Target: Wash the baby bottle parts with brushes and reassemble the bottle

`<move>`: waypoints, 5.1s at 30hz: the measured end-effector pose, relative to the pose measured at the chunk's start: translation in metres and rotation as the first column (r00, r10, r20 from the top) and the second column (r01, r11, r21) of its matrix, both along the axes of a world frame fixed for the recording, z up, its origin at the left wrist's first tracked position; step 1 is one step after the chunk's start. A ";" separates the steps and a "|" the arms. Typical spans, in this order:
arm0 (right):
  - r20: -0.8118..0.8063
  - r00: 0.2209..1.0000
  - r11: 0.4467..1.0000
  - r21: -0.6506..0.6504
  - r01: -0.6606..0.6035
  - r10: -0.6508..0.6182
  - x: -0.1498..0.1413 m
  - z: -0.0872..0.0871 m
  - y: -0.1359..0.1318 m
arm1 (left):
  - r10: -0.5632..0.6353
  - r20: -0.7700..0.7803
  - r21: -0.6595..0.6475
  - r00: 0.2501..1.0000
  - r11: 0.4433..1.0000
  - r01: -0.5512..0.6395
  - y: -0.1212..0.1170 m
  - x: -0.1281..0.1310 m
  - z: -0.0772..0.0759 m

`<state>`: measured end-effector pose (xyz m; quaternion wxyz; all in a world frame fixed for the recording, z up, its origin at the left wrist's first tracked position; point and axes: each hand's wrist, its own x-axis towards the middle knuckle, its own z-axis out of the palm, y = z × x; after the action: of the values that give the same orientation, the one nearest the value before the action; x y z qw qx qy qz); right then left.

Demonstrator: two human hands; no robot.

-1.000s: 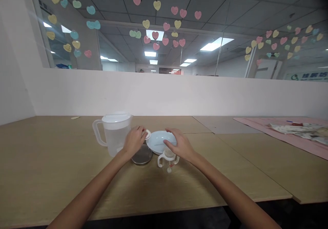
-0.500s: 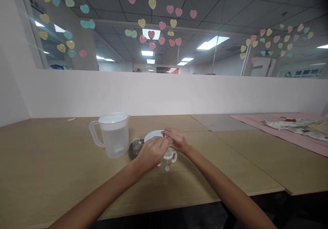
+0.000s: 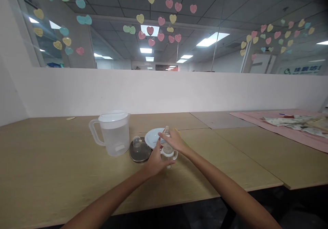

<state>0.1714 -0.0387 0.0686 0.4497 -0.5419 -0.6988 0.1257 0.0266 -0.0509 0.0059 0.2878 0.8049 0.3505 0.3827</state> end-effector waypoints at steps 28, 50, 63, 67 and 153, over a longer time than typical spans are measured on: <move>0.048 0.836 0.779 -0.395 -0.486 0.546 0.028 0.025 -0.006 | -0.039 0.167 -0.110 0.985 0.992 0.058 -0.007 -0.005 0.007; 0.042 0.520 0.464 -0.516 -0.720 0.853 0.020 0.041 -0.004 | -0.132 0.165 -0.144 0.977 0.977 0.156 0.000 -0.012 0.010; -0.258 0.820 0.779 -0.264 -0.569 0.511 -0.011 -0.016 0.009 | -0.038 0.125 -0.148 0.991 0.987 0.057 0.002 -0.009 0.003; -0.373 0.787 0.817 -0.116 -0.565 0.491 -0.010 -0.016 -0.008 | -0.076 0.150 -0.142 0.986 0.985 0.098 0.000 -0.009 0.003; 0.061 0.998 0.977 0.215 -0.001 -0.012 0.009 0.008 -0.033 | -0.002 -0.136 0.449 0.991 0.891 0.064 -0.004 -0.020 0.122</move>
<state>0.1808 -0.0720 0.0767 0.4842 -0.4957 -0.7203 0.0311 0.0070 -0.0550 0.1282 0.0756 0.8790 0.2564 0.3948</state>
